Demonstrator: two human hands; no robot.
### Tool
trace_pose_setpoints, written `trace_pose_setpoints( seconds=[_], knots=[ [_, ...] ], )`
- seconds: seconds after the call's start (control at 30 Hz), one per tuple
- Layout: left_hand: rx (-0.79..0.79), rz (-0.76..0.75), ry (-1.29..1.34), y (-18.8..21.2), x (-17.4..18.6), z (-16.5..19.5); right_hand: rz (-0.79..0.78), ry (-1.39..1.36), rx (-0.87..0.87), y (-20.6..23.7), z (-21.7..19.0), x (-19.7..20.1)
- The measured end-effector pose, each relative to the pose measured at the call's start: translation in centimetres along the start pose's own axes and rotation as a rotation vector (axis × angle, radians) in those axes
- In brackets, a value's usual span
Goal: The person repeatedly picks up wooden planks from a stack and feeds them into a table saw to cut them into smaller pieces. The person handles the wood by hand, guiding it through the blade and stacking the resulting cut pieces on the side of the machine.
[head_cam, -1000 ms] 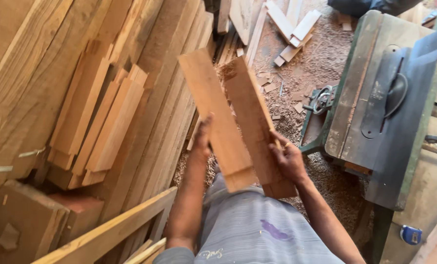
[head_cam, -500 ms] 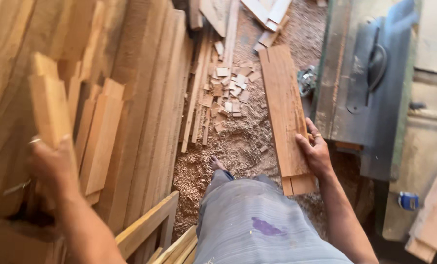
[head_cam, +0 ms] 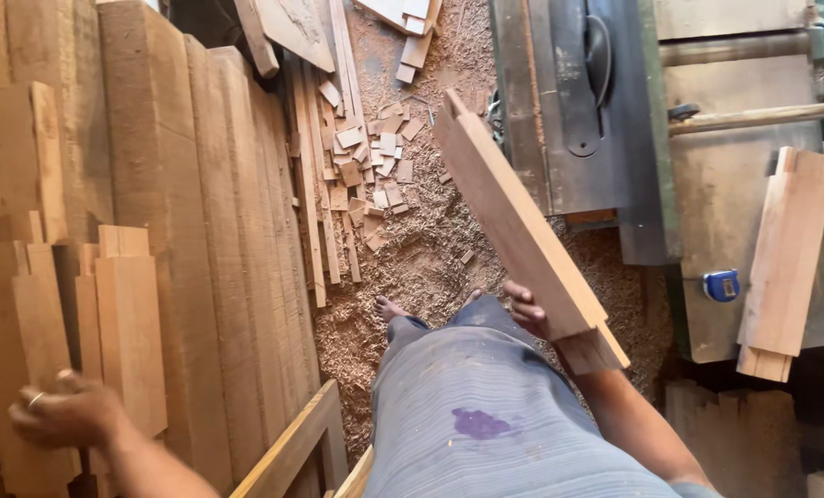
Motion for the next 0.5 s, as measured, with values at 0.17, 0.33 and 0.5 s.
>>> trace_pose_setpoints(
  seconds=[0.17, 0.33, 0.5],
  knots=[
    [0.176, -0.447, 1.102, 4.6, 3.3, 18.5, -0.133, -0.018, -0.100, 2.2, -0.1, -1.8],
    [-0.088, -1.098, 1.932, 12.3, 20.1, 42.8, 0.434, 0.733, 0.184, 3.7, -5.0, -6.0],
    [0.345, -1.590, 2.245, 16.0, 32.0, 54.2, 0.863, 1.430, 0.082, 7.7, -9.9, -8.8]
  ],
)
Point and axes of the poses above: each hand's wrist, its own y-axis away from the middle knuckle, its own x-axis out of the back of the hand, z = x × y, the point moved 5 cm from there along -y, towards the middle knuckle, and after that the axes turned 4 degrees about -x, right-handed, at the moved point
